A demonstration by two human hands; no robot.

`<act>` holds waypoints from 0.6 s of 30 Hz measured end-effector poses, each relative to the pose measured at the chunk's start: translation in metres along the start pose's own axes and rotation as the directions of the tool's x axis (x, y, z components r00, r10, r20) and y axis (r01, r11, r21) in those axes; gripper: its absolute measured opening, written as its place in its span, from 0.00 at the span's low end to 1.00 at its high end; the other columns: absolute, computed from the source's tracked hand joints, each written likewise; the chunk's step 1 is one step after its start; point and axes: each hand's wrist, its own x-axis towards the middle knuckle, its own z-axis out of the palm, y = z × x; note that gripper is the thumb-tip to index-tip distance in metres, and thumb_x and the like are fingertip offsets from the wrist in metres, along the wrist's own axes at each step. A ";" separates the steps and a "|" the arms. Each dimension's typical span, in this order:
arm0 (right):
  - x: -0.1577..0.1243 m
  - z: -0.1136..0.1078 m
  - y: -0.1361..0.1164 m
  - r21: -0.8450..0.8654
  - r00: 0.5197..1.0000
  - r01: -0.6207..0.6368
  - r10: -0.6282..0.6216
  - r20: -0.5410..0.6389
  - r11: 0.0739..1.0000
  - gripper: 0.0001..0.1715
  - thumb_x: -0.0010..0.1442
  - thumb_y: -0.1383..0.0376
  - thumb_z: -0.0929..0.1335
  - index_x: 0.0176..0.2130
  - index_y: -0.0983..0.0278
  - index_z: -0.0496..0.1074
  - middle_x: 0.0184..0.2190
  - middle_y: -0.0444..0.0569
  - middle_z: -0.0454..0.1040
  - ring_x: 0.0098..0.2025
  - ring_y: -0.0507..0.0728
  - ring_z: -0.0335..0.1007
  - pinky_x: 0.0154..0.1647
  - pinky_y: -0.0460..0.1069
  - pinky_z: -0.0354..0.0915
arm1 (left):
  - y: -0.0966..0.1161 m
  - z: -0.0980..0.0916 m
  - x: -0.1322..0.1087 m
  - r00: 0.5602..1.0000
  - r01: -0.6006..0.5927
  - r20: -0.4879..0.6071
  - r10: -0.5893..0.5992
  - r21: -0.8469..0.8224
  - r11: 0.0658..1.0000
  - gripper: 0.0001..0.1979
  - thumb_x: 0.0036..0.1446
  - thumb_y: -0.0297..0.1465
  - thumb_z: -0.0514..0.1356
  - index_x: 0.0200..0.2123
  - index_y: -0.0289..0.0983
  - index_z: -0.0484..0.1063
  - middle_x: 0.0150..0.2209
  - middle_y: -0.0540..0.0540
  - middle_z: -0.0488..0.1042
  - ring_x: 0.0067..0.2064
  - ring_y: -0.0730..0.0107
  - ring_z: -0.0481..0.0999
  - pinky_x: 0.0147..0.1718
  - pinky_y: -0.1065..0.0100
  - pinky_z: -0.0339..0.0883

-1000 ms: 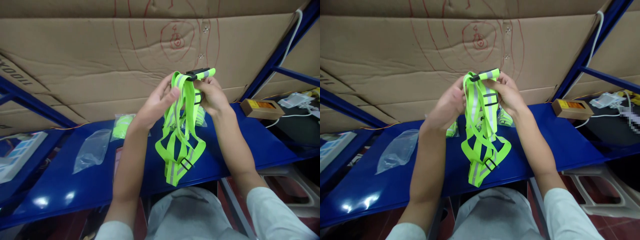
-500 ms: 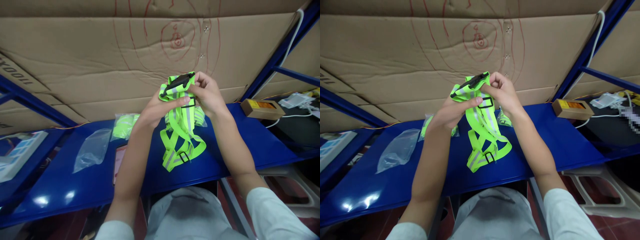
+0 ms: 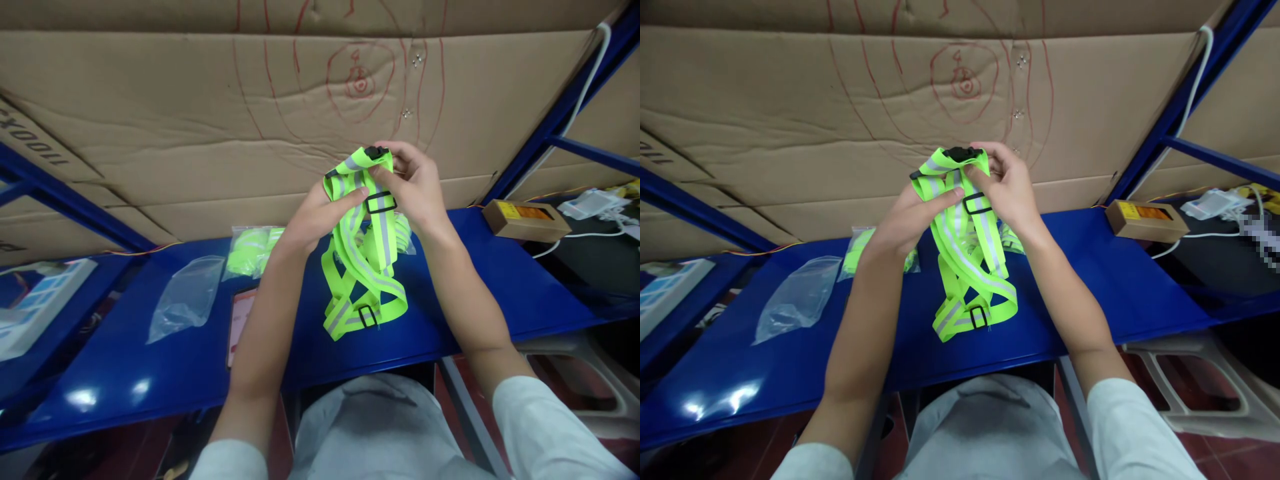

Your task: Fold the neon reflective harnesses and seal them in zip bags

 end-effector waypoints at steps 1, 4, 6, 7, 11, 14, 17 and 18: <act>0.000 0.000 0.000 -0.002 1.000 0.000 0.000 0.007 1.000 0.21 0.59 0.54 0.75 0.50 0.57 0.73 0.46 0.47 0.79 0.52 0.60 0.77 0.53 0.57 0.75 | -0.001 0.001 0.000 1.000 0.003 0.003 -0.003 -0.011 1.000 0.16 0.55 0.35 0.70 0.47 0.39 0.78 0.48 0.46 0.80 0.51 0.56 0.80 0.55 0.56 0.74; 0.000 -0.004 0.000 -0.009 1.000 -0.007 0.007 0.015 1.000 0.22 0.59 0.54 0.76 0.50 0.57 0.74 0.44 0.46 0.80 0.52 0.61 0.78 0.53 0.58 0.75 | -0.005 -0.001 0.002 0.996 0.042 -0.074 -0.041 0.009 0.999 0.16 0.53 0.36 0.72 0.44 0.38 0.78 0.44 0.46 0.81 0.49 0.55 0.81 0.53 0.56 0.75; 0.001 -0.005 0.002 -0.007 1.000 -0.006 0.006 0.013 1.000 0.23 0.59 0.54 0.76 0.51 0.56 0.73 0.44 0.46 0.80 0.52 0.62 0.78 0.52 0.59 0.76 | -0.007 -0.001 0.003 0.995 0.040 -0.090 -0.039 0.012 0.999 0.17 0.52 0.35 0.73 0.45 0.39 0.78 0.44 0.47 0.81 0.50 0.55 0.81 0.53 0.55 0.75; 0.001 -0.004 0.002 -0.004 1.000 -0.001 0.002 0.010 1.000 0.23 0.59 0.53 0.75 0.52 0.55 0.73 0.44 0.45 0.80 0.52 0.62 0.78 0.52 0.59 0.76 | -0.008 0.000 0.004 0.996 0.015 -0.091 -0.015 0.002 1.000 0.17 0.52 0.35 0.73 0.45 0.39 0.77 0.45 0.47 0.81 0.51 0.56 0.80 0.54 0.56 0.74; -0.003 0.004 0.000 -0.001 1.000 0.004 -0.004 0.007 1.000 0.26 0.61 0.50 0.74 0.55 0.53 0.70 0.47 0.45 0.80 0.54 0.63 0.78 0.52 0.59 0.77 | -0.010 0.007 0.005 0.974 -0.161 -0.163 0.156 -0.012 0.987 0.20 0.48 0.32 0.75 0.44 0.39 0.75 0.46 0.48 0.80 0.54 0.58 0.79 0.57 0.58 0.72; -0.006 0.009 -0.004 0.012 1.000 0.002 -0.002 0.007 1.000 0.29 0.60 0.48 0.74 0.56 0.51 0.67 0.48 0.45 0.80 0.54 0.62 0.78 0.52 0.58 0.77 | -0.008 0.011 0.004 0.965 -0.184 -0.184 0.186 0.029 0.982 0.20 0.47 0.32 0.76 0.43 0.39 0.75 0.45 0.48 0.80 0.54 0.56 0.79 0.58 0.57 0.71; -0.006 0.009 -0.006 0.056 1.000 -0.006 0.006 0.008 0.998 0.32 0.58 0.47 0.76 0.55 0.52 0.65 0.48 0.44 0.80 0.53 0.61 0.78 0.51 0.57 0.77 | -0.004 0.009 0.001 0.986 -0.103 -0.137 0.099 -0.024 0.994 0.17 0.50 0.33 0.75 0.42 0.38 0.76 0.45 0.46 0.80 0.53 0.54 0.79 0.57 0.54 0.72; -0.005 0.009 -0.006 0.066 1.000 -0.015 0.014 0.011 0.998 0.33 0.57 0.47 0.76 0.55 0.52 0.65 0.47 0.44 0.80 0.52 0.61 0.79 0.50 0.57 0.77 | -0.003 0.007 0.000 0.991 -0.075 -0.115 0.069 -0.051 0.996 0.16 0.51 0.33 0.74 0.42 0.38 0.76 0.45 0.46 0.80 0.53 0.55 0.80 0.56 0.54 0.73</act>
